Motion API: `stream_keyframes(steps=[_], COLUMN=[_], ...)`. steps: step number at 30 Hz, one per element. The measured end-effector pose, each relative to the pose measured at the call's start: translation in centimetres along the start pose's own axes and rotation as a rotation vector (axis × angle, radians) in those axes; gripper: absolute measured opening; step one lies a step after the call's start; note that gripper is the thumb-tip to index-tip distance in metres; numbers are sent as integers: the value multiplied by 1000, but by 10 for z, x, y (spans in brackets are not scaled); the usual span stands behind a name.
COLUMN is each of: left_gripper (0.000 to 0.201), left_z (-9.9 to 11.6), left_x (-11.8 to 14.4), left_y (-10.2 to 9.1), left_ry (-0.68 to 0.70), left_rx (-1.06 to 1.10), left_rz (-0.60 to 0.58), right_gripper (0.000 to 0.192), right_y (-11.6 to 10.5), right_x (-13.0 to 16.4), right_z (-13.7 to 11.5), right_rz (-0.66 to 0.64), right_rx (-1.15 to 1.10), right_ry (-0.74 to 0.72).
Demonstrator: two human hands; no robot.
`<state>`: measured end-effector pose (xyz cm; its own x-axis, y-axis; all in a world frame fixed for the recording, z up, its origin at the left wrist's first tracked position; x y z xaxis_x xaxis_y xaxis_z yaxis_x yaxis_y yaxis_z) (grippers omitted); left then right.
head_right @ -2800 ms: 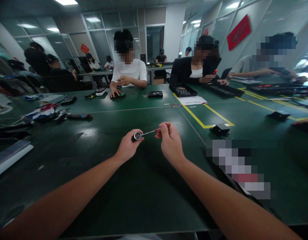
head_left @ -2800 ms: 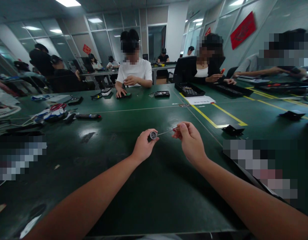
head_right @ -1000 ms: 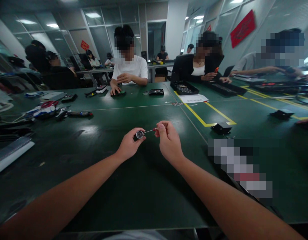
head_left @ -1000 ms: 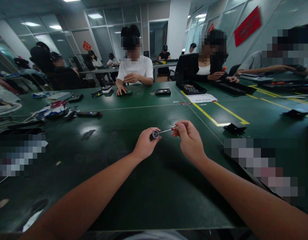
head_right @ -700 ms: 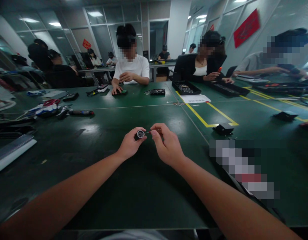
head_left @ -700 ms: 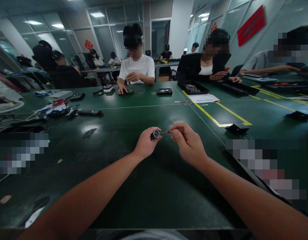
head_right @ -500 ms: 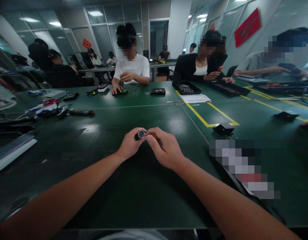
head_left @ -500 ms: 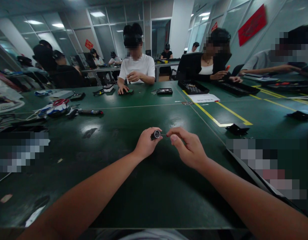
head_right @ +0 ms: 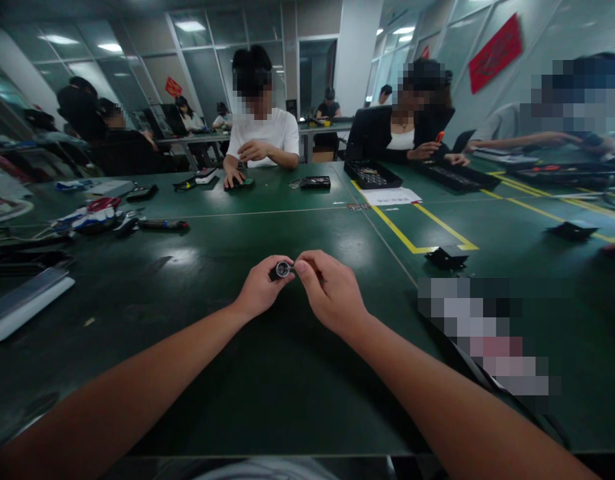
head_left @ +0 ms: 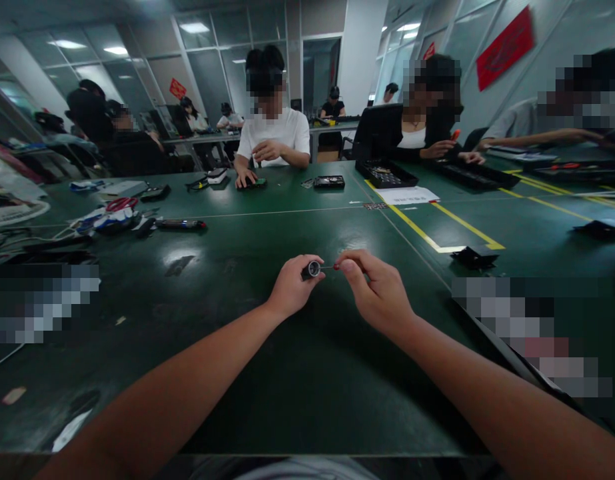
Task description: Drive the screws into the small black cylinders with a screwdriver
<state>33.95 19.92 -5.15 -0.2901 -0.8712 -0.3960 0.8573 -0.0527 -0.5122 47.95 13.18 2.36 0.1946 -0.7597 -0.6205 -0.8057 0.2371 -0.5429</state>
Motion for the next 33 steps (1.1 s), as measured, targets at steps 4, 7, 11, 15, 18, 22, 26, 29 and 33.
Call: stream_keyframes(steps=[4,7,11,15,18,22,26,29,33], left_gripper=[22,23,25,27,27,28,28,28,27], left_z=[-1,-2,-2,-1,-3,-3,-2,-3,-4], left_x=[0,-1,0,-1,-3,-2,-1,-1,-1], left_y=[-1,-3,-3,-3,-5,-4,-3,-2,-2], left_ry=[7,13,13,9,-13,-13,-14,-24,-33], left_rx=[14,34,23,28,37,19,22,30,50], left_rz=[6,30,32,35,53,48,41,31,31], right_gripper=[17,17,21,28,26,25,26,24,22], right_y=[-2,-1,2,23,35,9,-2,-2,1], right_x=[2,3,4,18,22,15,10,8,6], right_z=[8,16,37,89,100,84,60,54,48], right_rz=[45,70,126,268,287,352,281,229,150], right_rx=[-24,-83,-237,-796,-966,-701,-374,-268,-236], right_ry=[76,129,261,674,774,550,382,337,277])
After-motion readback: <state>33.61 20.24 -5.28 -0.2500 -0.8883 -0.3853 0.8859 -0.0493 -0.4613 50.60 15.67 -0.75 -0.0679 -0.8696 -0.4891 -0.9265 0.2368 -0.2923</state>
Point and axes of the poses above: each hand's wrist, its own x-axis away from the middle knuckle, its own y-axis out of the palm, z = x × y, the point moved 10 cm from there along -x, towards the middle knuckle, and after that the axes turned 2 degrees about -z, right-handed, at the moved point
